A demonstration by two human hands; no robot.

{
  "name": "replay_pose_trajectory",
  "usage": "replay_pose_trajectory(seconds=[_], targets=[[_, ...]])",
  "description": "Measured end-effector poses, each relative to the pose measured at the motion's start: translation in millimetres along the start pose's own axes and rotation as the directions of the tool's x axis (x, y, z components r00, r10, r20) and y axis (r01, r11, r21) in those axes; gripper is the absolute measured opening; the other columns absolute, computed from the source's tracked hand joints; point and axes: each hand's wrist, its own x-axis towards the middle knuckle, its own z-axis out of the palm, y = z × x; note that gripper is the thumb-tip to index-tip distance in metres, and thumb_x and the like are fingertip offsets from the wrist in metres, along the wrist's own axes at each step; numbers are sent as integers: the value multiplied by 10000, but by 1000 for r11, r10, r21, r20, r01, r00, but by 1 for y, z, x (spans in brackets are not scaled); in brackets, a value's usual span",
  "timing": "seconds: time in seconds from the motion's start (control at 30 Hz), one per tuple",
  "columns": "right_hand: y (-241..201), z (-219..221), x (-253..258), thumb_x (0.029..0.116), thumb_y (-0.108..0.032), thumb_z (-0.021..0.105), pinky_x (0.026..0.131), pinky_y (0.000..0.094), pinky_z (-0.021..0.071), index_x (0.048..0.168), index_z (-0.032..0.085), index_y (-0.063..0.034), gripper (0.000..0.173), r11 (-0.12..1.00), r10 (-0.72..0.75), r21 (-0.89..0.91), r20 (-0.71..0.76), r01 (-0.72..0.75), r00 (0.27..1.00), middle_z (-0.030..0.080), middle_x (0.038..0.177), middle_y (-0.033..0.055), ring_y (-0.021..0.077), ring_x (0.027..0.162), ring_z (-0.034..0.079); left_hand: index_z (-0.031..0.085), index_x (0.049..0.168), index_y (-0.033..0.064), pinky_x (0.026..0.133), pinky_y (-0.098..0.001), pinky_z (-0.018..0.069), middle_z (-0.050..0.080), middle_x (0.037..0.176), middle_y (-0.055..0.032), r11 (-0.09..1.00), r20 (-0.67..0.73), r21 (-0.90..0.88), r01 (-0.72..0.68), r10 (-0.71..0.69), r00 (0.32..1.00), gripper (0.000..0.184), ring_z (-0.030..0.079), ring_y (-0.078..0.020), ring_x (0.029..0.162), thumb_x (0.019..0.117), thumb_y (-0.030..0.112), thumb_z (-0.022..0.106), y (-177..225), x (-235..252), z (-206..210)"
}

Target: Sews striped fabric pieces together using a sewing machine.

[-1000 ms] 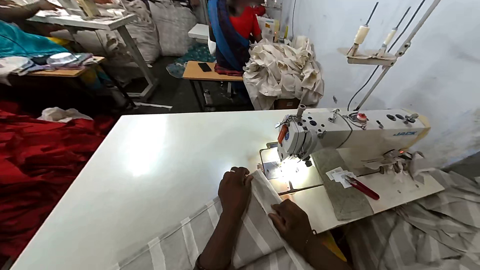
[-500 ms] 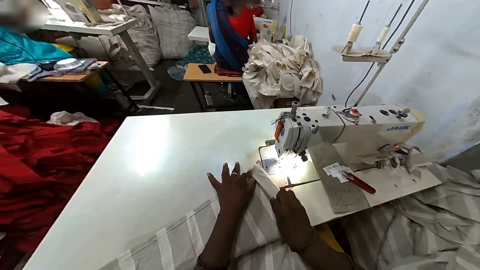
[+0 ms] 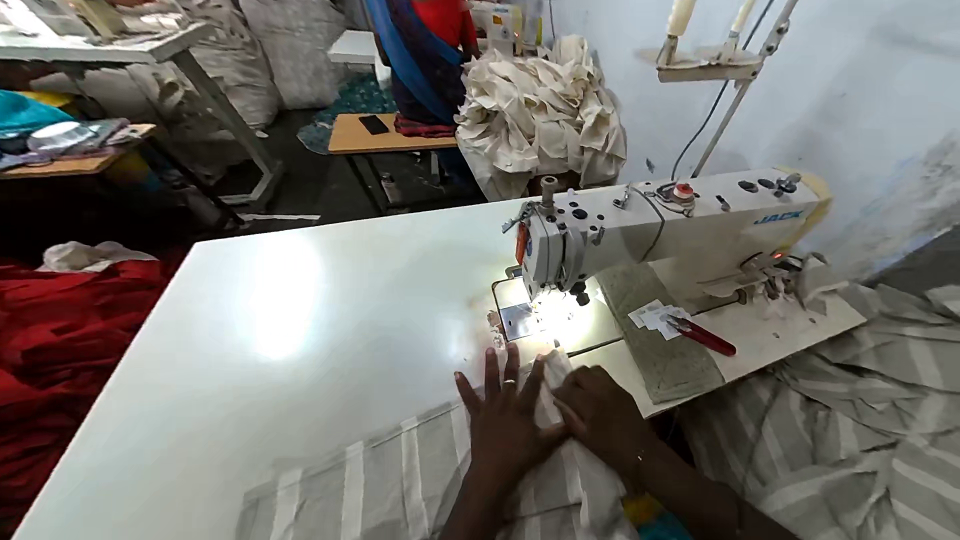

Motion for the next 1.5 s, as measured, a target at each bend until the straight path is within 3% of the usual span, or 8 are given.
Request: replay_pose_trajectory(seconds=[0.13,0.23,0.33,0.77,1.07,1.23,1.4,1.5], targets=[[45,39,12,947,-113,622,1012,381,551,1098,788,-104,225,974,-173,-181,-215,135,961,742,1192,49,220,1192,674,550,1493,341,1125,-820,50,320,1672,-112,989,-70,26,-143,144,987,1049,169,-435,1563,679,990,426,3,17,10],[49,41,14,970,-97,560,1065,403,504,1211,756,-147,314,958,-196,-245,-166,152,966,680,1357,-9,217,1337,577,670,1364,127,1157,-749,228,514,1545,-136,978,-214,-34,-206,194,957,821,415,-385,1474,880,762,476,16,0,17],[48,41,21,971,-103,540,996,402,520,1263,734,-177,358,939,-181,-318,-136,130,974,673,1371,-33,198,1308,595,695,1312,95,1148,-655,339,623,1440,-93,979,-217,-67,-194,175,960,765,533,-326,1393,927,706,443,17,-2,21],[61,28,84,951,-116,617,1007,537,447,1247,746,-199,333,967,-140,-216,-19,132,990,687,1330,-15,223,1218,629,672,1357,161,1201,-664,213,514,1558,-30,979,-126,-53,-199,191,973,830,351,-369,1511,880,800,442,-18,62,19],[197,-96,-15,1023,-29,479,1091,624,442,1364,621,33,374,876,305,-231,-417,-424,856,571,1450,251,452,1364,529,649,1373,166,1206,-662,180,467,1592,-31,988,-67,-59,-145,141,988,864,325,-341,1526,843,827,485,-17,72,15],[248,-71,-42,987,5,495,986,570,533,1272,708,-8,356,931,258,-132,-420,-339,870,667,1348,172,359,1213,659,662,1354,199,1214,-656,169,459,1598,-8,991,-85,-35,-131,127,988,860,315,-329,1531,828,852,473,-11,65,18],[246,-66,-45,1049,-142,448,1129,554,402,1404,610,-13,410,913,197,-169,-612,-371,766,575,1456,214,426,1362,518,669,1352,183,1204,-663,195,482,1581,-22,991,-107,-53,-125,118,987,867,347,-341,1515,833,849,470,-12,64,19],[191,-83,-31,1044,-183,520,1082,450,479,1364,619,28,396,940,323,149,-680,-307,658,597,1422,215,315,1319,569,650,1348,113,1210,-668,174,455,1592,-85,989,-108,-86,-120,111,988,912,319,-351,1526,813,840,518,-16,75,17]])
